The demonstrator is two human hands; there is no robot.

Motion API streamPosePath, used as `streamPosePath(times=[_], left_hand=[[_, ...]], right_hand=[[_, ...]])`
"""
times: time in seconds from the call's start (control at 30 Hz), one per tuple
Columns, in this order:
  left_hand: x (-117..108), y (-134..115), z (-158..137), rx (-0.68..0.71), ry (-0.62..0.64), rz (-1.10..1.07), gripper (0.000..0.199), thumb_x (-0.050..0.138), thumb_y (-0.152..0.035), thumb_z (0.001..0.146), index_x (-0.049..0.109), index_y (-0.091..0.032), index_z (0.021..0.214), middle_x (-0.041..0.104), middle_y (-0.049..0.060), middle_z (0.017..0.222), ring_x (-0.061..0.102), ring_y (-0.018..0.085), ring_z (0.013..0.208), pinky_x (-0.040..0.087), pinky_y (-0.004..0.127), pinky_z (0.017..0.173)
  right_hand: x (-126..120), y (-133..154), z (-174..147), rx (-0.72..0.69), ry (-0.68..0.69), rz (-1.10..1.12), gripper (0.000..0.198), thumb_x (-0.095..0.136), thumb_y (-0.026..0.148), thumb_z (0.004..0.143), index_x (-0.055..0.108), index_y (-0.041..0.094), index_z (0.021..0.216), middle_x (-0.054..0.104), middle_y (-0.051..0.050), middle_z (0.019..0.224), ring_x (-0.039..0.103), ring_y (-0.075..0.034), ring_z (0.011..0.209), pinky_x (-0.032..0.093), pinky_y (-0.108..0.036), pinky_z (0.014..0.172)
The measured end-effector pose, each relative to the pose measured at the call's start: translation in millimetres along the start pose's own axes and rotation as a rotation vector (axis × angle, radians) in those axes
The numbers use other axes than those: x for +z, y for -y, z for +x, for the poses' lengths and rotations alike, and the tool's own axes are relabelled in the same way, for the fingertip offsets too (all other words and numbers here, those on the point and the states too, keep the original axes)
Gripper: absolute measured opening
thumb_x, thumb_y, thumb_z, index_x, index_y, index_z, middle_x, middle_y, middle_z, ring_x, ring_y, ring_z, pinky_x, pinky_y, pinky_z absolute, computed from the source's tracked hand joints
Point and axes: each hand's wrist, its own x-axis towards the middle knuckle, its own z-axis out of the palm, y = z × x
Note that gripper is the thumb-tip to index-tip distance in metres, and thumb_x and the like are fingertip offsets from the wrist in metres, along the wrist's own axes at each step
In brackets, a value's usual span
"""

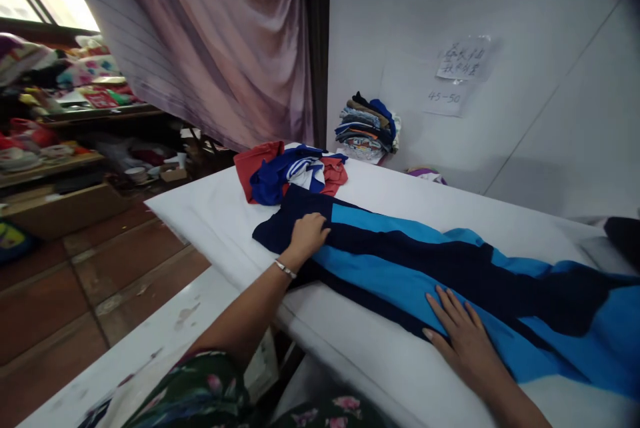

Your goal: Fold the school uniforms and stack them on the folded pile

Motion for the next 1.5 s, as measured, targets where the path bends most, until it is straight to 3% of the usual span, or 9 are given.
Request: streamPosePath(times=[0.17,0.33,0.43,0.63,0.77,0.93,1.17,1.33,1.5], left_hand=[[8.2,54.0,8.3,-0.275,0.052,0.117,0.039,0.049,-0.042,0.089,0.062,-0.014,0.113,0.059,0.017,0.121,0.053,0.032,0.114,0.047,0.042,0.087],[13.0,61.1,12.8,-0.301,0.089,0.169,0.043,0.049,-0.046,0.087,0.063,-0.015,0.113,0.058,0.016,0.121,0.055,0.03,0.11,0.047,0.04,0.086],[6.0,55.8,15.5,-0.281,0.096,0.191,0.04,0.051,-0.044,0.086,0.066,-0.014,0.109,0.06,0.017,0.119,0.054,0.032,0.112,0.046,0.043,0.088],[9.4,9.9,31.9,0.089,-0.095,0.073,0.049,0.043,-0.046,0.091,0.058,-0.015,0.127,0.048,0.015,0.143,0.04,0.03,0.133,0.037,0.044,0.104],[34.2,-36.9,42.6,0.33,-0.029,0.005,0.058,0.039,-0.051,0.093,0.047,-0.017,0.139,0.035,0.014,0.153,0.026,0.03,0.142,0.026,0.052,0.112],[69.8,-59.4,46.2,0.361,0.244,0.05,0.065,0.032,-0.054,0.093,0.034,-0.017,0.147,0.027,0.011,0.157,0.018,0.03,0.145,0.018,0.057,0.113],[90.6,-48.8,54.1,0.392,0.185,0.055,0.068,0.031,-0.056,0.092,0.036,-0.017,0.147,0.031,0.012,0.155,0.021,0.032,0.144,0.019,0.058,0.112],[90.2,-50.5,54.0,0.385,0.184,0.046,0.068,0.032,-0.056,0.091,0.038,-0.017,0.146,0.032,0.012,0.155,0.021,0.032,0.144,0.019,0.059,0.111],[81.2,-53.1,49.6,0.373,0.118,0.029,0.064,0.034,-0.054,0.09,0.046,-0.017,0.14,0.04,0.012,0.15,0.028,0.03,0.142,0.022,0.054,0.112]], right_hand=[[3.4,-0.5,0.3,-0.032,-0.07,-0.03,0.063,0.039,0.058,0.092,0.036,0.027,0.147,0.034,-0.007,0.153,0.032,-0.031,0.14,0.034,-0.055,0.108],[-1.7,4.6,3.0,-0.012,-0.16,-0.032,0.063,0.039,0.059,0.091,0.043,0.025,0.144,0.033,-0.008,0.153,0.027,-0.033,0.142,0.026,-0.059,0.112],[-1.6,6.7,2.7,0.057,-0.1,-0.036,0.065,0.037,0.063,0.09,0.046,0.025,0.142,0.04,-0.009,0.15,0.031,-0.034,0.14,0.025,-0.061,0.111],[-16.5,16.0,7.6,0.161,0.11,0.034,0.066,0.034,0.063,0.092,0.039,0.025,0.146,0.031,-0.009,0.154,0.026,-0.031,0.142,0.023,-0.056,0.113],[-31.9,21.9,15.0,0.206,0.181,0.101,0.068,0.034,0.064,0.093,0.035,0.023,0.147,0.027,-0.01,0.155,0.021,-0.031,0.144,0.018,-0.055,0.115],[-41.6,28.0,16.6,0.245,0.216,0.172,0.07,0.036,0.063,0.092,0.033,0.021,0.148,0.024,-0.011,0.156,0.017,-0.03,0.145,0.015,-0.053,0.117],[-69.2,39.2,18.6,0.185,0.081,0.215,0.068,0.043,0.056,0.093,0.035,0.015,0.147,0.022,-0.012,0.157,0.014,-0.028,0.146,0.018,-0.051,0.118],[-88.9,-1.0,61.5,0.273,-0.09,0.138,0.049,0.046,0.03,0.095,0.043,0.015,0.142,0.034,-0.011,0.153,0.021,-0.025,0.145,0.019,-0.048,0.118],[-77.8,-65.7,117.2,0.544,-0.007,0.043,0.068,0.056,0.018,0.086,0.03,0.009,0.148,0.031,-0.018,0.153,0.026,-0.032,0.142,0.027,-0.045,0.113]])
